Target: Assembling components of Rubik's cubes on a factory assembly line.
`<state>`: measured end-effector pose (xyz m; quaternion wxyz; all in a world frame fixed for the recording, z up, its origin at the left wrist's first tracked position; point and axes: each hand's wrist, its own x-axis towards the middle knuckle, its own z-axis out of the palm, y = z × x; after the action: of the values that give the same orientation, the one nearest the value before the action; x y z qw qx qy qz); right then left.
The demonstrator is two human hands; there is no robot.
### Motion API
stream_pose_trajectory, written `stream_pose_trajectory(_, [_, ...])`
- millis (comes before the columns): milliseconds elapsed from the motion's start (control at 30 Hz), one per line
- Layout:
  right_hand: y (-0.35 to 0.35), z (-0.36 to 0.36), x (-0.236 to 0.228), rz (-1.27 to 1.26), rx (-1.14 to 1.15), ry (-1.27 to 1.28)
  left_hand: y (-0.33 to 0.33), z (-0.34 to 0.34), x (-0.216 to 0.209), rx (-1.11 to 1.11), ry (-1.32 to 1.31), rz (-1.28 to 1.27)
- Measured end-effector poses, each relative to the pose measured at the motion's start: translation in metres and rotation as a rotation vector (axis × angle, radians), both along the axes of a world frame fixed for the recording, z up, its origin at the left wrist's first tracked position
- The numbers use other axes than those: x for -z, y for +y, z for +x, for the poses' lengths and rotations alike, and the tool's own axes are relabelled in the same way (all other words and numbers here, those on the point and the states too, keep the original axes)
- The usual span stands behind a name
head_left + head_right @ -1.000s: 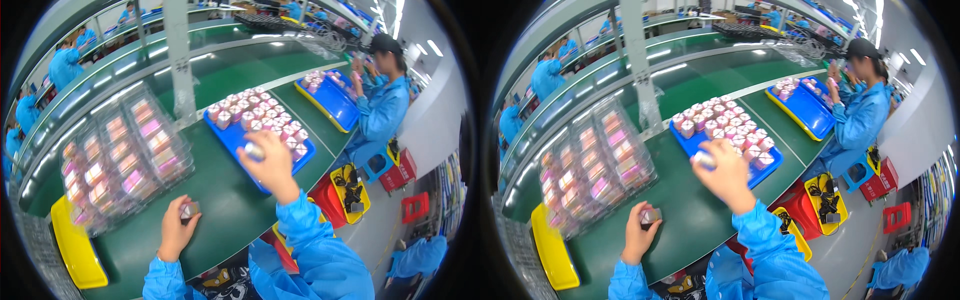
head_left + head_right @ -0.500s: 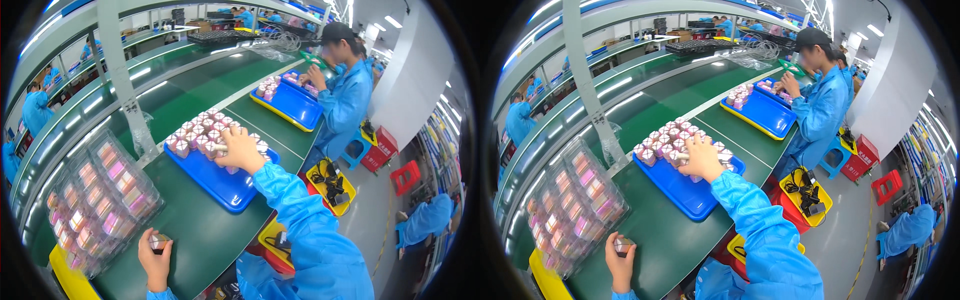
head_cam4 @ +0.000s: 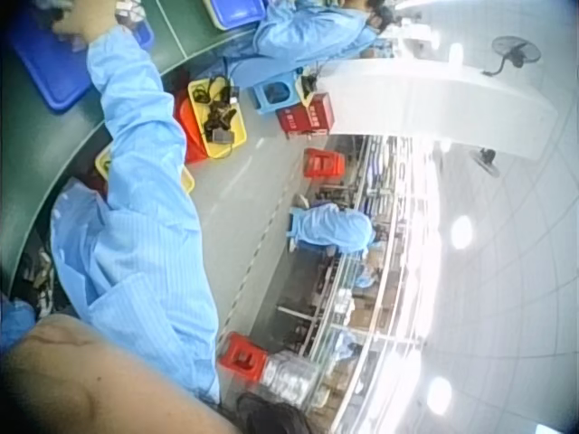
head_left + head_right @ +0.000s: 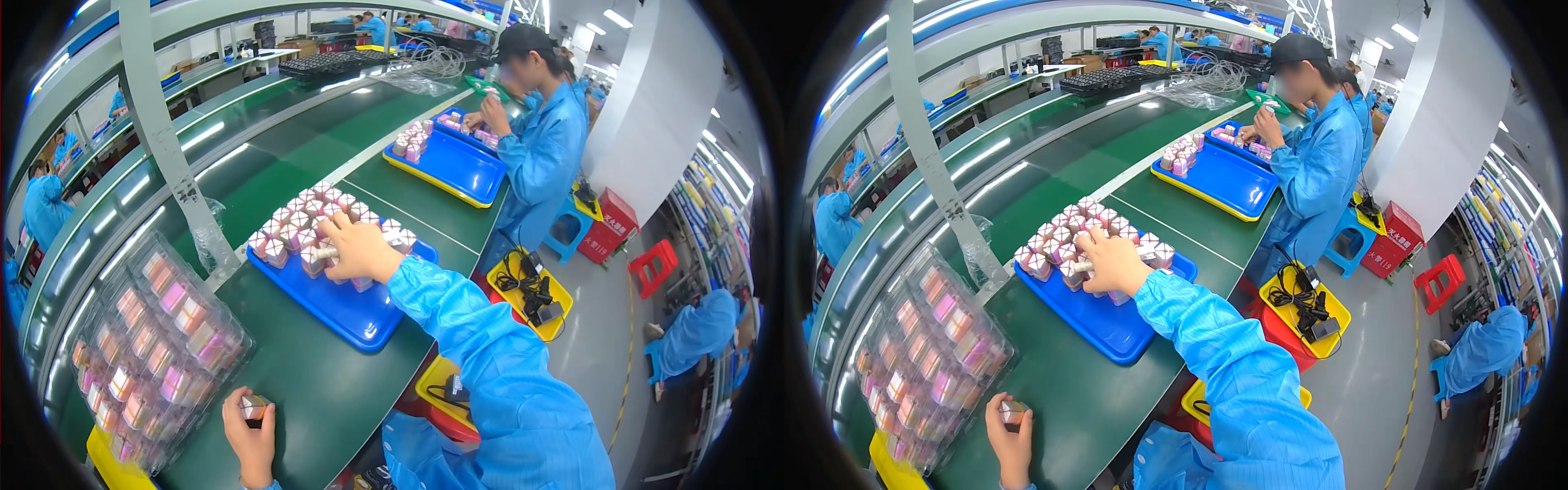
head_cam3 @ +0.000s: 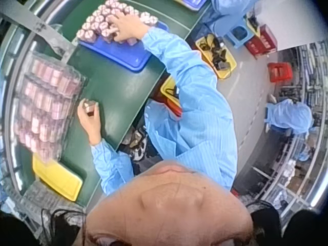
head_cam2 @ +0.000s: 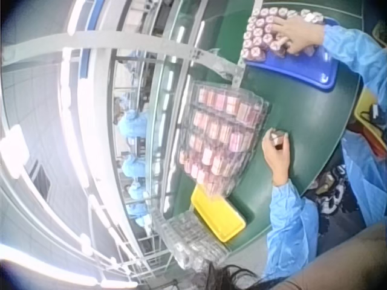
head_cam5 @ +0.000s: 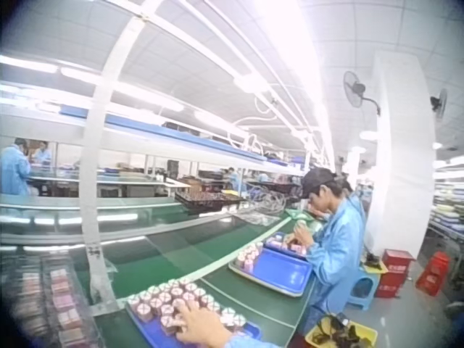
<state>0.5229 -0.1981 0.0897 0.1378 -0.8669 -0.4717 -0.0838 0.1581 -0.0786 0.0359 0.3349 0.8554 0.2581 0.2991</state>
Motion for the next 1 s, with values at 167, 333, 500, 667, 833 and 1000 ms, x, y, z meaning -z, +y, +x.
stream_pose_trajectory(167, [0.009, -0.006, 0.006, 0.046, 0.093, -0.03, 0.001, -0.002, 0.001, 0.004, -0.002, 0.001])
stream_pose_trajectory(333, [0.025, -0.013, 0.018, 0.121, 0.224, -0.042, 0.002, -0.004, -0.003, 0.034, 0.048, 0.016])
stream_pose_trajectory(500, [0.029, -0.017, 0.025, 0.176, 0.213, -0.132, 0.001, -0.003, -0.003, 0.012, 0.016, 0.027])
stream_pose_trajectory(667, [0.018, -0.024, 0.017, 0.153, 0.227, -0.122, 0.002, 0.0, -0.006, 0.013, -0.009, 0.042])
stream_pose_trajectory(833, [0.01, -0.022, 0.001, -0.074, 0.312, 0.023, 0.005, -0.002, -0.005, 0.042, -0.011, 0.065])
stream_pose_trajectory(1000, [0.021, -0.012, -0.01, -0.18, 0.272, 0.112, 0.007, -0.003, -0.004, 0.061, -0.01, 0.056])
